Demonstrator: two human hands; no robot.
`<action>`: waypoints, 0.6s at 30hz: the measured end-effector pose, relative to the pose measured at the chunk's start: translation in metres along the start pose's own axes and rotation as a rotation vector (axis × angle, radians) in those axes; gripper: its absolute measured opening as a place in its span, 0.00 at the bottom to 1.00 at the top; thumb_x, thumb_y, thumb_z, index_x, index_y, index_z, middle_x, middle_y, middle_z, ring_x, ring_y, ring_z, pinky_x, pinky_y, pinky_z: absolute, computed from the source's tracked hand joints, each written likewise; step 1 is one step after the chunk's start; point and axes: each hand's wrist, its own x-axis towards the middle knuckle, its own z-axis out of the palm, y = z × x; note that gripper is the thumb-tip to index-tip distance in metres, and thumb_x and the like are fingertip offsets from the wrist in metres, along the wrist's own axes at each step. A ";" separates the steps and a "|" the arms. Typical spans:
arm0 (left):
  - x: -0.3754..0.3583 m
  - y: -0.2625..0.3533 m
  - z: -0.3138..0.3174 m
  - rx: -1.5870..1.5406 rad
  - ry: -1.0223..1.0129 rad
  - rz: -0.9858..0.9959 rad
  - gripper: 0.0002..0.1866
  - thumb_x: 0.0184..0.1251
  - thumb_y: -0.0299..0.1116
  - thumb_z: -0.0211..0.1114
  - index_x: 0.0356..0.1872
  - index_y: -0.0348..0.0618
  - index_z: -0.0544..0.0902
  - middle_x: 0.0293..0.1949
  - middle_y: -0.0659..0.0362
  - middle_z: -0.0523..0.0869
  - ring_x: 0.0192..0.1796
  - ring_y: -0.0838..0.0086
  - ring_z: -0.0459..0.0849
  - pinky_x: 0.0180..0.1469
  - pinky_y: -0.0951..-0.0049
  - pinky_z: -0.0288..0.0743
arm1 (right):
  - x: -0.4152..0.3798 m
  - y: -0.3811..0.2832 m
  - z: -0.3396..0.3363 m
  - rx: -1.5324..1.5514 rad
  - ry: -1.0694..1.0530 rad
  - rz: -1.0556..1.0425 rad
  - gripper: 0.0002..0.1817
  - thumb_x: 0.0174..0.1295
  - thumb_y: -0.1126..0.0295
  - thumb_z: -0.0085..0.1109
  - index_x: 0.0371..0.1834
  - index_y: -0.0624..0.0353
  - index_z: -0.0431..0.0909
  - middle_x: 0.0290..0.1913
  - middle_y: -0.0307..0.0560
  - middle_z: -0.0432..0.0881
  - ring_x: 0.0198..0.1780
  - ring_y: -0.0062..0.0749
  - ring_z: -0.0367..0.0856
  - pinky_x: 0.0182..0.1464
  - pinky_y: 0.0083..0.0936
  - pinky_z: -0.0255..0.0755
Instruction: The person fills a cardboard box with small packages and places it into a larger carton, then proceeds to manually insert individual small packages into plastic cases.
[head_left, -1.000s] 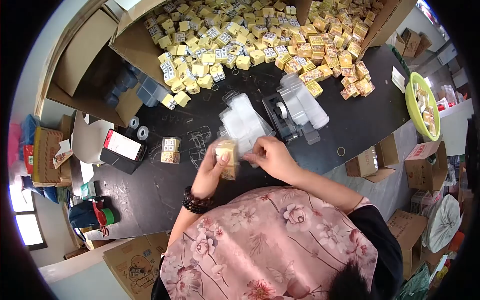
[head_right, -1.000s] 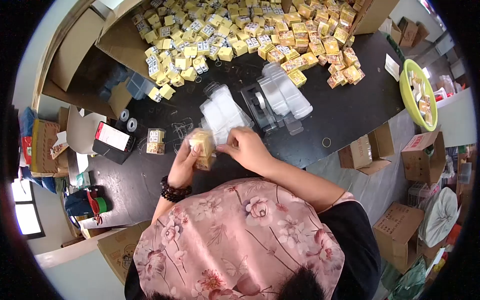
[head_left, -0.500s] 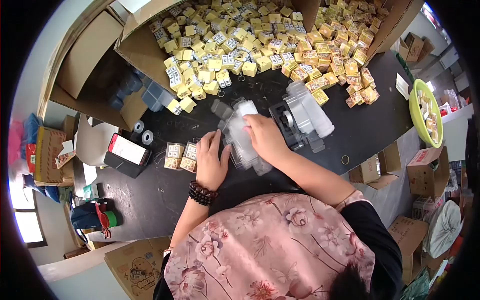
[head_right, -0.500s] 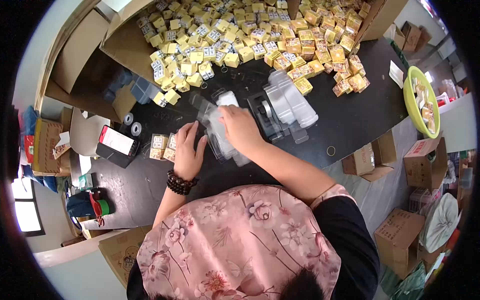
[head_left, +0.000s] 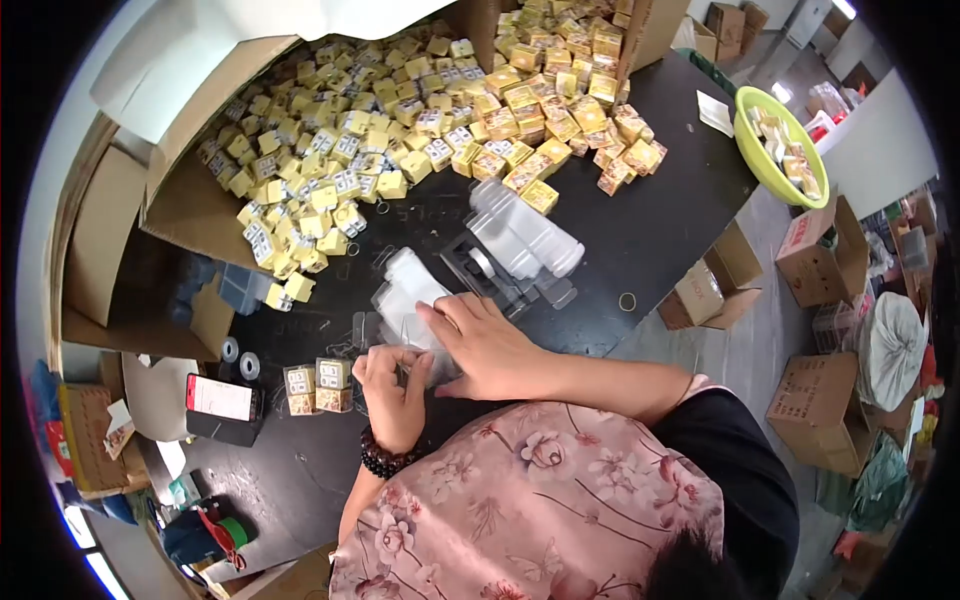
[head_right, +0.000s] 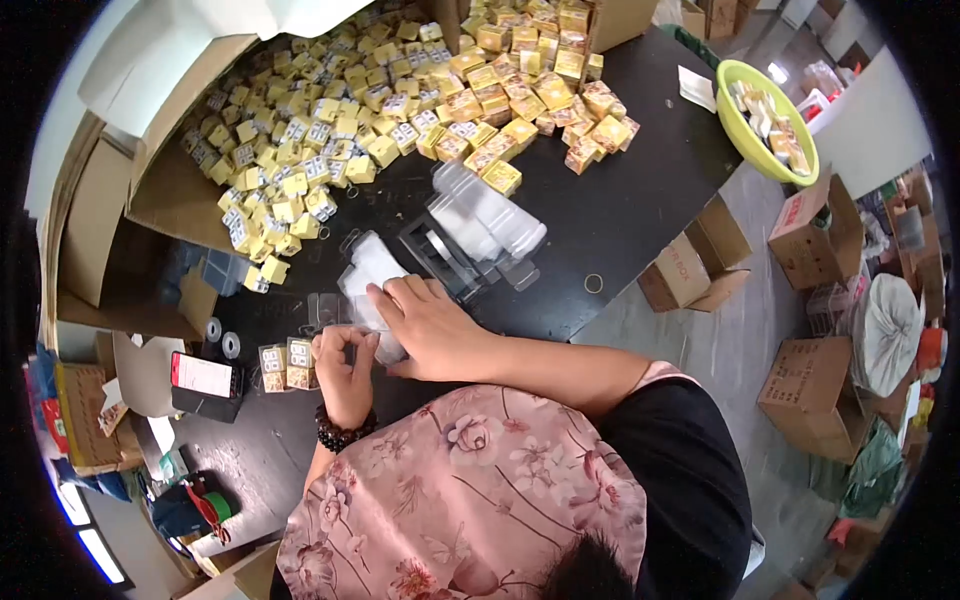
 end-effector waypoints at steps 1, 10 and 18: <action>0.000 0.002 -0.003 0.068 -0.027 0.087 0.05 0.60 0.27 0.70 0.32 0.43 0.80 0.36 0.60 0.85 0.41 0.65 0.78 0.51 0.65 0.60 | -0.001 0.003 0.005 0.030 0.058 0.028 0.40 0.49 0.56 0.73 0.61 0.67 0.69 0.54 0.58 0.75 0.56 0.51 0.74 0.56 0.40 0.69; -0.033 -0.019 0.010 -0.828 -0.510 -0.540 0.06 0.70 0.27 0.65 0.42 0.33 0.82 0.40 0.54 0.89 0.38 0.76 0.86 0.43 0.76 0.81 | -0.020 0.126 -0.062 -0.093 0.496 0.295 0.27 0.57 0.61 0.68 0.56 0.64 0.73 0.45 0.59 0.81 0.50 0.55 0.78 0.54 0.42 0.72; -0.027 -0.019 0.012 -1.240 -0.926 -0.637 0.26 0.72 0.21 0.58 0.70 0.38 0.68 0.54 0.50 0.85 0.51 0.76 0.83 0.55 0.78 0.76 | -0.072 0.290 -0.132 -0.483 0.712 0.604 0.28 0.54 0.66 0.69 0.58 0.61 0.73 0.51 0.58 0.78 0.55 0.53 0.75 0.58 0.44 0.71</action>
